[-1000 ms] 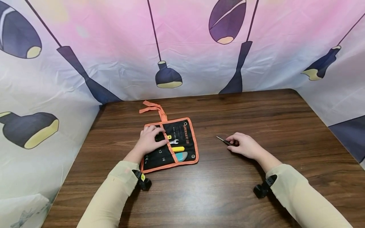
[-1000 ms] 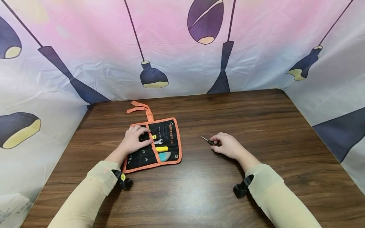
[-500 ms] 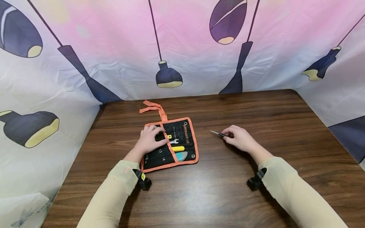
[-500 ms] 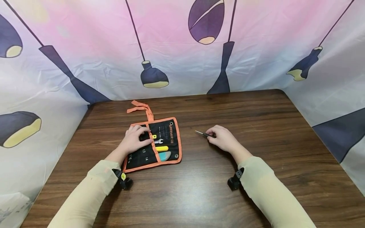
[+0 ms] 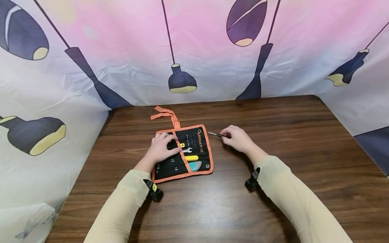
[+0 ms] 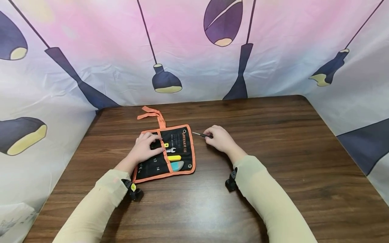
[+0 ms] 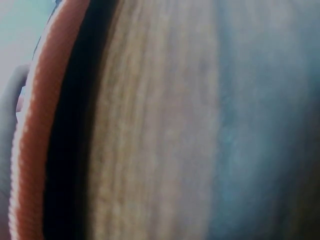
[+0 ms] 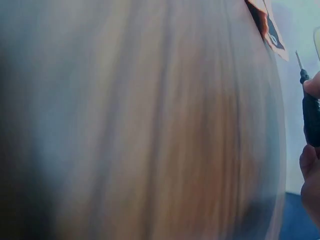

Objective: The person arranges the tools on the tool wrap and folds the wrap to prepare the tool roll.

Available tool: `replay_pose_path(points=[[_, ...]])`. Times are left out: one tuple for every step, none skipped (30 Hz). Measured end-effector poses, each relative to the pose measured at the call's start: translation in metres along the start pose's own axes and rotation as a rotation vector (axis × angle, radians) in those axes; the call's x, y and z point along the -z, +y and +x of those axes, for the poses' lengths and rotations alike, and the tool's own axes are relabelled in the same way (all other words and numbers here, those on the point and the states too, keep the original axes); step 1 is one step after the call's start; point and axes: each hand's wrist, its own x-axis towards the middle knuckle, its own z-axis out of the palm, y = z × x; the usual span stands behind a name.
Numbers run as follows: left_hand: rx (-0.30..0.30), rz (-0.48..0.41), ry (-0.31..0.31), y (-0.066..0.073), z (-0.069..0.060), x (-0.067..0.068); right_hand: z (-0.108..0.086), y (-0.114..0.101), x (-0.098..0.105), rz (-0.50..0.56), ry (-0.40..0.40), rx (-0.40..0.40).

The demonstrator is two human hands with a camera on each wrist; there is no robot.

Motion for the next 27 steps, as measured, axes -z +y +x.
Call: replay_pose_path(points=[[0.000,-0.001,0.000,0.001,0.000,0.000,0.003,-0.002,-0.003,-0.008,-0.004,0.004],[-0.001,-0.002,0.001,0.001,0.000,0.000,0.007,-0.005,-0.005,-0.010,-0.007,0.008],[-0.002,-0.002,0.004,0.002,0.000,0.000,0.010,-0.007,-0.007,-0.017,-0.011,0.014],[-0.003,-0.005,0.009,0.002,0.000,0.000,0.013,-0.010,-0.008,-0.022,-0.016,0.019],[-0.005,-0.007,0.014,0.003,0.000,0.000,0.016,-0.013,-0.010,-0.025,-0.021,0.023],[-0.006,-0.007,0.018,0.004,0.000,0.001,0.018,-0.016,-0.012,-0.031,-0.029,0.023],[-0.006,-0.009,0.021,0.004,0.000,0.001,0.021,-0.019,-0.014,-0.035,-0.037,0.022],[-0.006,-0.009,0.022,0.004,0.000,0.001,0.024,-0.022,-0.017,-0.039,-0.047,0.023],[-0.004,-0.009,0.021,0.004,0.000,0.002,0.026,-0.025,-0.019,-0.046,-0.059,0.023],[-0.002,-0.007,0.018,0.004,0.000,0.001,0.028,-0.028,-0.021,-0.054,-0.071,0.023],[0.001,-0.003,0.015,0.004,0.000,0.001,0.030,-0.031,-0.023,-0.065,-0.082,0.024],[0.003,-0.001,0.011,0.003,-0.001,0.001,0.032,-0.033,-0.026,-0.078,-0.093,0.028],[0.004,-0.001,0.008,0.003,-0.001,0.001,0.034,-0.035,-0.028,-0.086,-0.102,0.034],[0.006,0.001,0.007,0.003,-0.001,0.001,0.036,-0.038,-0.029,-0.096,-0.111,0.038],[0.006,0.000,0.006,0.002,-0.001,0.000,0.037,-0.040,-0.031,-0.101,-0.119,0.041],[0.006,0.000,0.007,0.002,-0.001,0.000,0.039,-0.042,-0.033,-0.108,-0.126,0.046],[0.005,-0.003,0.009,0.002,-0.001,0.000,0.040,-0.044,-0.034,-0.112,-0.131,0.053],[0.003,-0.006,0.012,0.002,-0.001,0.000,0.041,-0.045,-0.036,-0.114,-0.136,0.056],[0.003,-0.009,0.015,0.001,-0.001,0.000,0.043,-0.047,-0.037,-0.116,-0.143,0.059],[0.003,-0.011,0.017,0.001,-0.001,0.000,0.044,-0.048,-0.039,-0.121,-0.152,0.061],[0.002,-0.012,0.018,0.001,-0.001,0.000,0.045,-0.050,-0.041,-0.123,-0.159,0.065],[0.001,-0.012,0.017,0.001,-0.001,0.000,0.046,-0.051,-0.042,-0.128,-0.164,0.070],[0.001,-0.011,0.016,0.001,0.000,0.000,0.047,-0.051,-0.043,-0.129,-0.170,0.072],[0.002,-0.011,0.014,0.001,0.000,0.000,0.048,-0.052,-0.045,-0.133,-0.177,0.075],[0.002,-0.011,0.012,0.001,0.000,0.000,0.049,-0.053,-0.046,-0.137,-0.183,0.081],[0.003,-0.010,0.010,0.001,0.000,0.000,0.050,-0.054,-0.048,-0.138,-0.188,0.085],[0.004,-0.010,0.009,0.001,0.000,0.000,0.051,-0.055,-0.049,-0.138,-0.190,0.088]])
